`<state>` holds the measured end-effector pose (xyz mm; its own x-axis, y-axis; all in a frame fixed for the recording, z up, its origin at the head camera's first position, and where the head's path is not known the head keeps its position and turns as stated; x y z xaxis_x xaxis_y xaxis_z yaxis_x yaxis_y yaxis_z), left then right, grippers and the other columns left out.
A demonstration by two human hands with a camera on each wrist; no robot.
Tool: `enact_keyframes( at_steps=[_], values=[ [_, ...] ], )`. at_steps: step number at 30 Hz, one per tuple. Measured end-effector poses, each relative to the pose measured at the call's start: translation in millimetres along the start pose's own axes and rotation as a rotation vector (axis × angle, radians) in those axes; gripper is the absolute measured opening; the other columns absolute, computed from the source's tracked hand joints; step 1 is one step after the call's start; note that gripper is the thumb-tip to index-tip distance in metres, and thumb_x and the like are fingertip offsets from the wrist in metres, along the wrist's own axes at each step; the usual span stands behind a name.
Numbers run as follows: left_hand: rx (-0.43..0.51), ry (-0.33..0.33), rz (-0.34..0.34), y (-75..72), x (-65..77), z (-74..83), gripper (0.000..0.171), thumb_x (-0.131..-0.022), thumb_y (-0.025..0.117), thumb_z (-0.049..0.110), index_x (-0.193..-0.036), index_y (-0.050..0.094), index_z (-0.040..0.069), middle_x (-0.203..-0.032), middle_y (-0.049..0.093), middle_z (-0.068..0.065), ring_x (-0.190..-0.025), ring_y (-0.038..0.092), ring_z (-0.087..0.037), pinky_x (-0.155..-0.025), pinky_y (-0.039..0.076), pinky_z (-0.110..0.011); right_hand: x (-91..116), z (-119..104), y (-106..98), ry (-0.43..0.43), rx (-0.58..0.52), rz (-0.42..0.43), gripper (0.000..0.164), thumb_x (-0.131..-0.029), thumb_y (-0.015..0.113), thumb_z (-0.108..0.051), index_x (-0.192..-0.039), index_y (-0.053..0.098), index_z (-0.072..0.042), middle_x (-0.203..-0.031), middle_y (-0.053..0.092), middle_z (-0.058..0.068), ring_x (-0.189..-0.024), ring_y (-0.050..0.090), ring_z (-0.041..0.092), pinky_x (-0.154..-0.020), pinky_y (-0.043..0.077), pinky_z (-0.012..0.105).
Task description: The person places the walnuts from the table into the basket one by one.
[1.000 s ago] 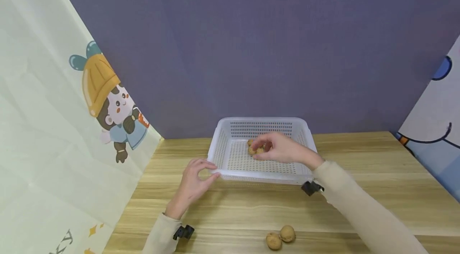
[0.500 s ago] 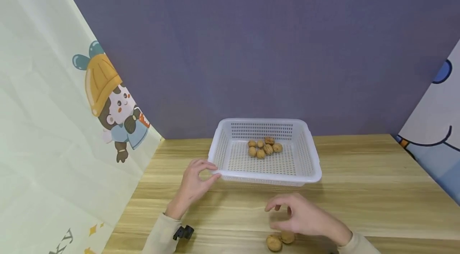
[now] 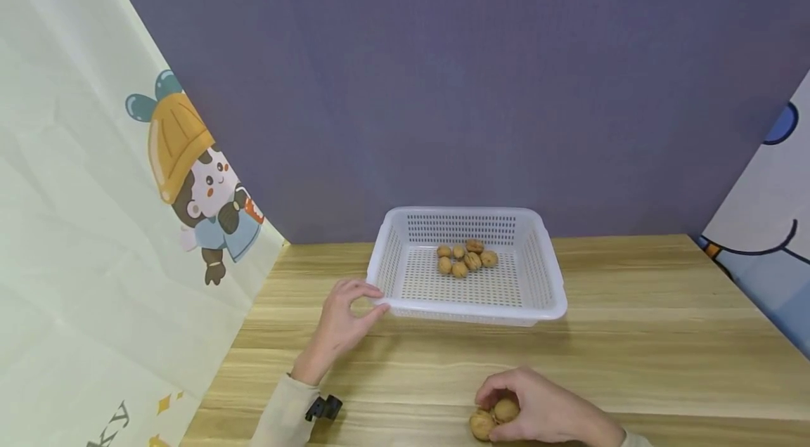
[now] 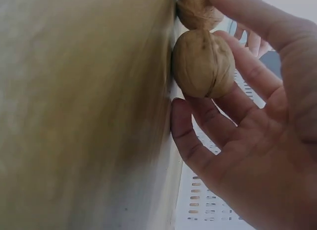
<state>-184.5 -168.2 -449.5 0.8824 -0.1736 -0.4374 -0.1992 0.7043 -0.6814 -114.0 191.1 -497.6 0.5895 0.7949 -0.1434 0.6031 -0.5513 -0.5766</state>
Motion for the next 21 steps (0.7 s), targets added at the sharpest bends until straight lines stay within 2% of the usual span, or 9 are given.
enact_keyframes(
  at_steps=[5, 12, 21],
  values=[
    [0.006, -0.007, -0.009, 0.1, 0.0, -0.4, 0.024, -0.087, 0.088, 0.030, -0.105, 0.081, 0.016, -0.114, 0.077, 0.001, -0.118, 0.064, -0.024, -0.110, 0.052, -0.050, 1.7, 0.9, 3.4, -0.012, -0.008, 0.007, 0.027, -0.091, 0.085, -0.020, -0.116, 0.075, -0.023, -0.111, 0.077, -0.012, -0.101, 0.065, -0.003, -0.079, 0.056, 0.019],
    [0.002, 0.024, 0.025, -0.3, 0.5, -0.7, 0.022, -0.084, 0.090, 0.026, -0.102, 0.081, 0.016, -0.110, 0.078, 0.002, -0.114, 0.065, -0.022, -0.105, 0.054, -0.048, -1.2, 1.4, 4.4, -0.047, 0.026, 0.008, 0.026, -0.093, 0.084, -0.020, -0.117, 0.075, -0.022, -0.112, 0.077, -0.009, -0.100, 0.066, -0.003, -0.076, 0.057, 0.020],
    [-0.006, -0.013, -0.013, 1.1, -0.8, -2.5, 0.025, -0.087, 0.089, 0.032, -0.104, 0.081, 0.017, -0.114, 0.078, 0.001, -0.119, 0.064, -0.023, -0.111, 0.051, -0.048, -1.1, 1.8, 3.7, 0.015, -0.056, 0.021, 0.020, -0.096, 0.081, -0.021, -0.114, 0.074, -0.028, -0.109, 0.076, -0.015, -0.096, 0.064, -0.004, -0.075, 0.054, 0.019]
  ],
)
Point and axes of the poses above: each hand's wrist, its own x-axis away from the middle knuckle, its own y-axis out of the palm, z = x × y, the point moved 1 cm from there along -x, towards the middle knuckle
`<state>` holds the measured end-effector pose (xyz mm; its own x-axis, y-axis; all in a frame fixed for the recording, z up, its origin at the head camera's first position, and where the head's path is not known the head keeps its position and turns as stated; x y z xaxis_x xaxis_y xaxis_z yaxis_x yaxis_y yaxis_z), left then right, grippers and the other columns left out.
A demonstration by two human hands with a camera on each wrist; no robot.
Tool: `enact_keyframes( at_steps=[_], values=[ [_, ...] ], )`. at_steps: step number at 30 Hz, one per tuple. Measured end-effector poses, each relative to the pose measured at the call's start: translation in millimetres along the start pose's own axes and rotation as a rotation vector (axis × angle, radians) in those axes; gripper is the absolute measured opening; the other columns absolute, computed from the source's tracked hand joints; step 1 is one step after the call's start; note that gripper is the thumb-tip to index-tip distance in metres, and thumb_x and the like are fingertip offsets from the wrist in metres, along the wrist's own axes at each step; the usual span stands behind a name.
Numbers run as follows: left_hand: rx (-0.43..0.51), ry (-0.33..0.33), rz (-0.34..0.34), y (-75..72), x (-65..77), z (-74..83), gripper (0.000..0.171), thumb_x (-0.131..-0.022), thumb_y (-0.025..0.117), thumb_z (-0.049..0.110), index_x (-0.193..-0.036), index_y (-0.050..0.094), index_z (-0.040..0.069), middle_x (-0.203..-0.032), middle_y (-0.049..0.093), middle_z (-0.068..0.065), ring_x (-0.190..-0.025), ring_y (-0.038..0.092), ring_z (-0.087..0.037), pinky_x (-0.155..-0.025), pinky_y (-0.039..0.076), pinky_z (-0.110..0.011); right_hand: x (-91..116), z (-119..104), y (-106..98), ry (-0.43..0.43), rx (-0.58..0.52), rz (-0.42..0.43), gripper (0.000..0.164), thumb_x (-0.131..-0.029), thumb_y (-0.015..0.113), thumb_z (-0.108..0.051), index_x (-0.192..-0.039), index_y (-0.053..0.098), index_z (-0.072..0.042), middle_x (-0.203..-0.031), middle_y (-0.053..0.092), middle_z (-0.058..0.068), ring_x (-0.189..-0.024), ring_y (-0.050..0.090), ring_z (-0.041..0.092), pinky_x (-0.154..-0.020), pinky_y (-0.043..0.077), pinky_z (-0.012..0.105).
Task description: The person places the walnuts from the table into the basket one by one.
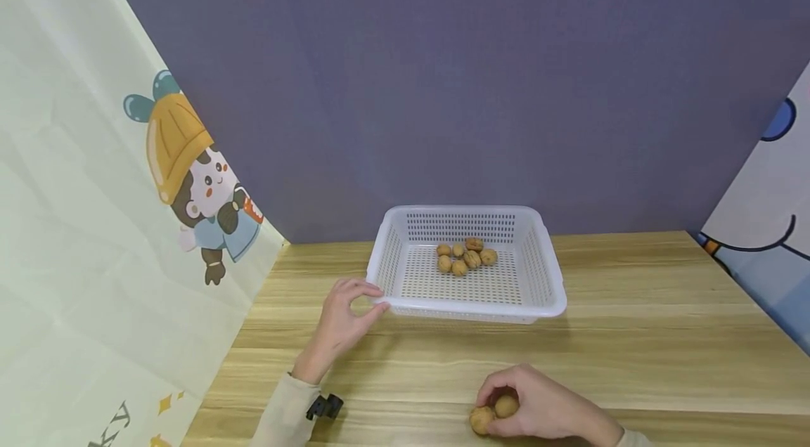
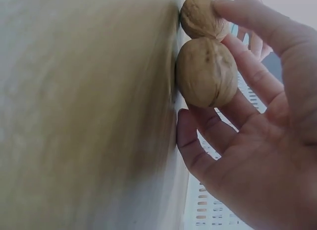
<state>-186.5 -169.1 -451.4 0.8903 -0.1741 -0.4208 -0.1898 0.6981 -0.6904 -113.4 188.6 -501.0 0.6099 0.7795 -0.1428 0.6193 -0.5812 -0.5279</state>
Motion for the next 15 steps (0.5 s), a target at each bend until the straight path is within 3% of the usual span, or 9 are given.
enact_keyframes(
  at_steps=[8, 15],
  values=[
    [-0.007, 0.015, 0.012, 0.5, -1.1, 0.8, 0.024, -0.086, 0.089, 0.030, -0.104, 0.081, 0.017, -0.113, 0.078, 0.002, -0.118, 0.065, -0.023, -0.109, 0.052, -0.050, -2.3, -10.8, -10.8, 0.014, 0.034, 0.027, 0.022, -0.095, 0.081, -0.021, -0.114, 0.074, -0.030, -0.110, 0.076, -0.016, -0.103, 0.066, 0.000, -0.086, 0.056, 0.022],
    [0.002, 0.021, 0.028, 0.7, 0.3, 0.9, 0.022, -0.085, 0.089, 0.027, -0.102, 0.081, 0.016, -0.111, 0.078, 0.002, -0.116, 0.065, -0.023, -0.106, 0.053, -0.051, -14.6, -33.2, -38.1, -0.049, 0.062, 0.049, 0.025, -0.095, 0.080, -0.014, -0.114, 0.074, -0.029, -0.107, 0.078, -0.013, -0.101, 0.072, 0.008, -0.089, 0.061, 0.031]
  ],
)
Point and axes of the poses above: each hand's wrist, its own x-axis away from the middle knuckle, its own y-axis out of the palm, z = x × y, the point moved 1 cm from there along -x, towards the middle knuckle
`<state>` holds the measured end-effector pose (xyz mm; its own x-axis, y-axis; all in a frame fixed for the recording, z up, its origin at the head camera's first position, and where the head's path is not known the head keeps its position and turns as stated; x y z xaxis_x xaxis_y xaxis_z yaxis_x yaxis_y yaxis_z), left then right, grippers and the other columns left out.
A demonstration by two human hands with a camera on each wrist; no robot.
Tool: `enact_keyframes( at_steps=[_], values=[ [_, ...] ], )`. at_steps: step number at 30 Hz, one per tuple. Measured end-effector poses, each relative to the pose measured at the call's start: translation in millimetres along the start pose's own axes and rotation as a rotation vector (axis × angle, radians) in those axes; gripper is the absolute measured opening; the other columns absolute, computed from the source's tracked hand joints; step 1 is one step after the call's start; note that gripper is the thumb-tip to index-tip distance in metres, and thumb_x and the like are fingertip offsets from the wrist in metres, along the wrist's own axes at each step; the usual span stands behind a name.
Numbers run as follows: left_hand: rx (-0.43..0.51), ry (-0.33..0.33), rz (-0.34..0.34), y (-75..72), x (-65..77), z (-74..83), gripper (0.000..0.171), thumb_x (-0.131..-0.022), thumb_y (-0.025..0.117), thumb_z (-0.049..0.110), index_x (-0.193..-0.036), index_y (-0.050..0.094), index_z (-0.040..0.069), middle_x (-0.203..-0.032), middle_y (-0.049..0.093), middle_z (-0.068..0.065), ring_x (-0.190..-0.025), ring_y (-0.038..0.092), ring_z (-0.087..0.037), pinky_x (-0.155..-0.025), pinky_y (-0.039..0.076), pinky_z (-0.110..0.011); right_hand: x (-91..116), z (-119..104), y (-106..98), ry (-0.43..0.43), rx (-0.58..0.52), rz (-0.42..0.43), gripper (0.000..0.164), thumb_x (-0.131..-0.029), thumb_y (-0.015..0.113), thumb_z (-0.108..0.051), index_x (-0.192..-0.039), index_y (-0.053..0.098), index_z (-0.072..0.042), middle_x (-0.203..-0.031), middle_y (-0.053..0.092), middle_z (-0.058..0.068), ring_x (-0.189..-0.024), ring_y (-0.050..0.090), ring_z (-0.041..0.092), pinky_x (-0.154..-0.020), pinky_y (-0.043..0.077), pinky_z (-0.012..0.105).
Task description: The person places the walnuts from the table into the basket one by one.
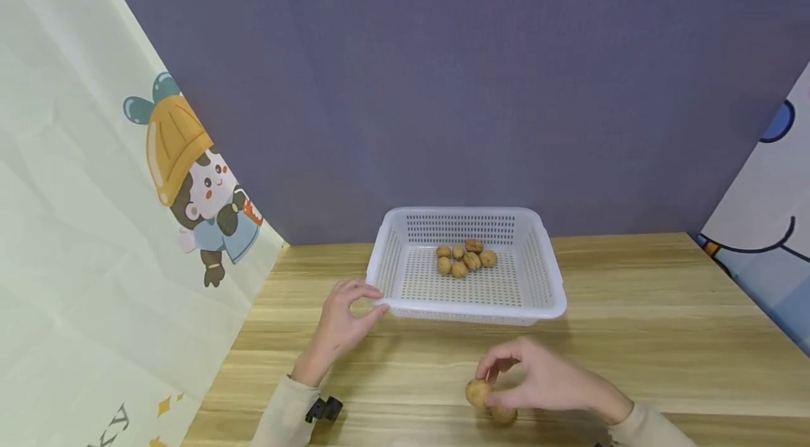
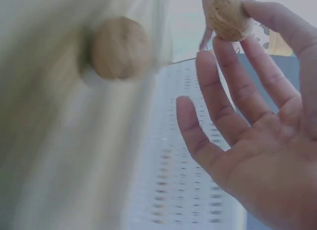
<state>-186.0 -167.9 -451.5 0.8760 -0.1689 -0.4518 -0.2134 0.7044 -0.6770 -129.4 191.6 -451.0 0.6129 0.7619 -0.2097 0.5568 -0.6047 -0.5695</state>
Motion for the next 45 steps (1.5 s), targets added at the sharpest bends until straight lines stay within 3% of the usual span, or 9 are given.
enact_keyframes(
  at_steps=[11, 17, 23, 26, 31, 38, 45],
  values=[
    [0.009, -0.004, 0.008, 0.3, 1.4, 1.4, 0.022, -0.085, 0.090, 0.027, -0.102, 0.081, 0.017, -0.110, 0.078, 0.002, -0.116, 0.065, -0.023, -0.107, 0.052, -0.051, -36.8, -31.5, -69.7, -0.024, -0.122, -0.043, 0.028, -0.095, 0.072, 0.003, -0.119, 0.072, -0.010, -0.107, 0.077, 0.000, -0.094, 0.072, 0.013, -0.084, 0.062, 0.030],
    [0.014, -0.001, 0.008, 0.8, 1.8, 2.2, 0.021, -0.085, 0.089, 0.025, -0.102, 0.082, 0.016, -0.110, 0.078, 0.002, -0.116, 0.065, -0.023, -0.106, 0.053, -0.049, -58.6, -30.4, -103.7, 0.126, -0.094, -0.006, 0.022, -0.100, 0.071, -0.006, -0.122, 0.069, -0.002, -0.108, 0.076, 0.002, -0.096, 0.072, 0.012, -0.083, 0.063, 0.030],
    [0.020, 0.003, -0.002, 0.6, 1.1, 3.8, 0.022, -0.086, 0.089, 0.025, -0.103, 0.081, 0.013, -0.111, 0.078, 0.001, -0.117, 0.065, -0.024, -0.107, 0.053, -0.050, -78.5, -18.2, -129.3, 0.313, -0.074, 0.110, 0.034, -0.103, 0.071, -0.020, -0.132, 0.066, -0.001, -0.120, 0.075, 0.010, -0.106, 0.072, 0.012, -0.091, 0.062, 0.033],
    [0.020, 0.002, -0.004, -0.2, 0.5, 4.3, 0.023, -0.086, 0.089, 0.025, -0.103, 0.081, 0.013, -0.111, 0.078, 0.001, -0.117, 0.065, -0.024, -0.107, 0.053, -0.050, -88.8, -7.8, -137.0, 0.386, -0.060, 0.164, 0.041, -0.103, 0.072, -0.027, -0.136, 0.065, -0.004, -0.126, 0.073, 0.012, -0.109, 0.070, 0.012, -0.093, 0.061, 0.035],
    [0.009, -0.001, 0.005, -0.6, 0.5, 3.0, 0.022, -0.085, 0.089, 0.026, -0.103, 0.082, 0.016, -0.111, 0.077, 0.002, -0.116, 0.065, -0.023, -0.105, 0.053, -0.050, -106.1, 14.5, -145.2, 0.425, -0.036, 0.197, 0.047, -0.103, 0.072, -0.033, -0.141, 0.063, -0.008, -0.134, 0.070, 0.014, -0.111, 0.069, 0.018, -0.093, 0.060, 0.038],
    [0.013, -0.001, -0.005, 0.3, 0.5, 0.4, 0.023, -0.085, 0.089, 0.027, -0.104, 0.081, 0.015, -0.112, 0.078, 0.001, -0.117, 0.064, -0.024, -0.106, 0.053, -0.051, -125.7, 49.4, -145.5, 0.496, -0.009, 0.175, 0.052, -0.099, 0.076, -0.041, -0.140, 0.066, -0.010, -0.137, 0.071, 0.012, -0.120, 0.068, 0.022, -0.091, 0.061, 0.034],
    [0.018, -0.008, -0.005, -0.1, 0.8, 1.9, 0.023, -0.086, 0.089, 0.026, -0.103, 0.081, 0.014, -0.112, 0.078, 0.001, -0.117, 0.064, -0.024, -0.107, 0.052, -0.050, -140.2, 75.6, -141.5, 0.531, 0.014, 0.139, 0.055, -0.100, 0.074, -0.043, -0.142, 0.065, -0.009, -0.138, 0.071, 0.013, -0.121, 0.067, 0.030, -0.093, 0.059, 0.044]
  ],
)
Point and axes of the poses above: each hand's wrist, its own x-axis away from the middle knuckle, its own y-axis out of the palm, z = x × y, the point moved 1 cm from there along -x, towards the middle knuckle
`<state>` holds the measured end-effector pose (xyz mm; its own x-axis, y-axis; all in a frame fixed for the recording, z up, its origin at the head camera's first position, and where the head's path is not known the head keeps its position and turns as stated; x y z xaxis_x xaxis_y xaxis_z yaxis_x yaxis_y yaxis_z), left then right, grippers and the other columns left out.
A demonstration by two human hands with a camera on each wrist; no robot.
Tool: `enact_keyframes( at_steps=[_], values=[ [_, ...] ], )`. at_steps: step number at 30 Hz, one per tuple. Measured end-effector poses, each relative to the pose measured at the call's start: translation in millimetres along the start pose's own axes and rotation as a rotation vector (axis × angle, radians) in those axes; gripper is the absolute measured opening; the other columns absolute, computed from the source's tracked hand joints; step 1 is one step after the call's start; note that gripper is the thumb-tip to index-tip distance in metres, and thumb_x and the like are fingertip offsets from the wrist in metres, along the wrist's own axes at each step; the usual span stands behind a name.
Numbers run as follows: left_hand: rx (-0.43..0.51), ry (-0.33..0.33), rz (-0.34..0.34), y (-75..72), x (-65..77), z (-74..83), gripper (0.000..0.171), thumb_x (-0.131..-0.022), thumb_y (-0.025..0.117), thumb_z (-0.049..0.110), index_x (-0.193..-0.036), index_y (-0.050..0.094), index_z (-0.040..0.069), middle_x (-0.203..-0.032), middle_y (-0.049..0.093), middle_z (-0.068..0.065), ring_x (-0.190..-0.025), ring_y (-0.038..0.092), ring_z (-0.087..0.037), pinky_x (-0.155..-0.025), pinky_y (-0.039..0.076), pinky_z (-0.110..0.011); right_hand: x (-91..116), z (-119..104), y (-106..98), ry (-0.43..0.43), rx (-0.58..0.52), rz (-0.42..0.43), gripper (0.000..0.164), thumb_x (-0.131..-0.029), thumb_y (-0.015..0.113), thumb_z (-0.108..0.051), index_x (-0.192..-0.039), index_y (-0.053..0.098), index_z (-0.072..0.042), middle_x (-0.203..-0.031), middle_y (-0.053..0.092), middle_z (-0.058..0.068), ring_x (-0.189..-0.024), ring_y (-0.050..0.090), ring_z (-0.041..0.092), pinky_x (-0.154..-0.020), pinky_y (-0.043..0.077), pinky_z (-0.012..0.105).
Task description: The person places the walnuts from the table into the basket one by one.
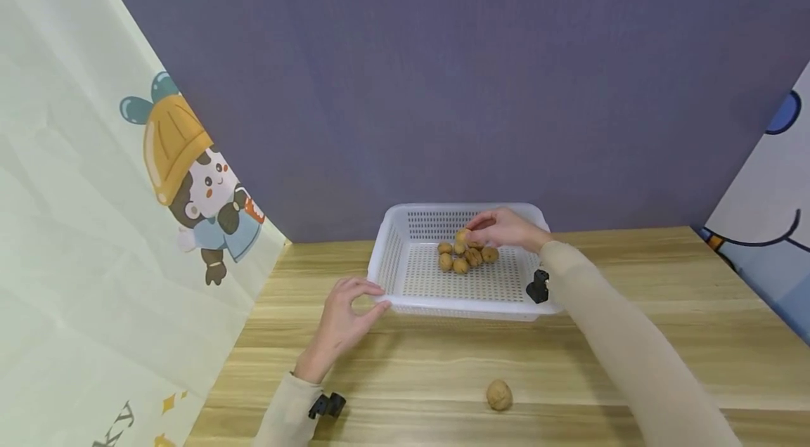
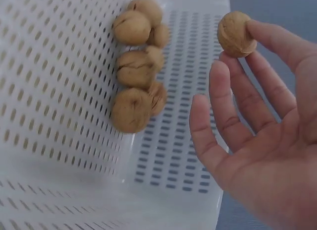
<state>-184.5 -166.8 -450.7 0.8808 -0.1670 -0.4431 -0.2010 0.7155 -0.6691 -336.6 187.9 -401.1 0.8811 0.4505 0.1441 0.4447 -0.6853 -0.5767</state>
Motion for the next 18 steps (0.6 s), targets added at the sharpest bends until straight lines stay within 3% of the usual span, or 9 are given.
enact_keyframes(
  at_steps=[7, 14, 18],
  values=[
    [-0.003, 0.003, 0.002, 0.4, -0.4, 0.1, 0.022, -0.085, 0.089, 0.025, -0.103, 0.081, 0.015, -0.111, 0.077, 0.001, -0.116, 0.064, -0.024, -0.106, 0.052, -0.050, -13.3, 10.3, 9.1, 0.034, 0.075, -0.017, 0.046, -0.102, 0.072, -0.033, -0.137, 0.068, -0.004, -0.133, 0.072, 0.018, -0.093, 0.065, 0.028, -0.075, 0.056, 0.042],
    [0.003, 0.001, -0.008, 2.2, -0.9, -3.1, 0.023, -0.085, 0.089, 0.026, -0.104, 0.081, 0.014, -0.111, 0.077, 0.001, -0.116, 0.064, -0.023, -0.107, 0.052, -0.049, -22.6, 22.8, 29.7, 0.030, 0.154, 0.015, 0.045, -0.102, 0.072, -0.035, -0.135, 0.069, -0.004, -0.134, 0.072, 0.020, -0.119, 0.069, 0.034, -0.093, 0.060, 0.047],
    [0.013, 0.005, 0.006, 0.6, -0.8, -2.2, 0.022, -0.085, 0.090, 0.025, -0.103, 0.081, 0.014, -0.110, 0.077, 0.001, -0.115, 0.065, -0.023, -0.106, 0.053, -0.049, -30.0, 22.3, 38.4, -0.007, 0.194, 0.060, 0.041, -0.100, 0.074, -0.035, -0.128, 0.074, -0.005, -0.128, 0.075, 0.017, -0.121, 0.069, 0.036, -0.101, 0.057, 0.053]
  ],
)
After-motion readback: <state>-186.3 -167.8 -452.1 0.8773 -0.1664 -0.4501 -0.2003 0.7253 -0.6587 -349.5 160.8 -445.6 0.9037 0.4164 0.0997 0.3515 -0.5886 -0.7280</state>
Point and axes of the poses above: each hand's wrist, its own x-axis away from the middle knuckle, its own y-axis out of the palm, z = x × y, the point moved 1 cm from there along -x, towards the middle knuckle
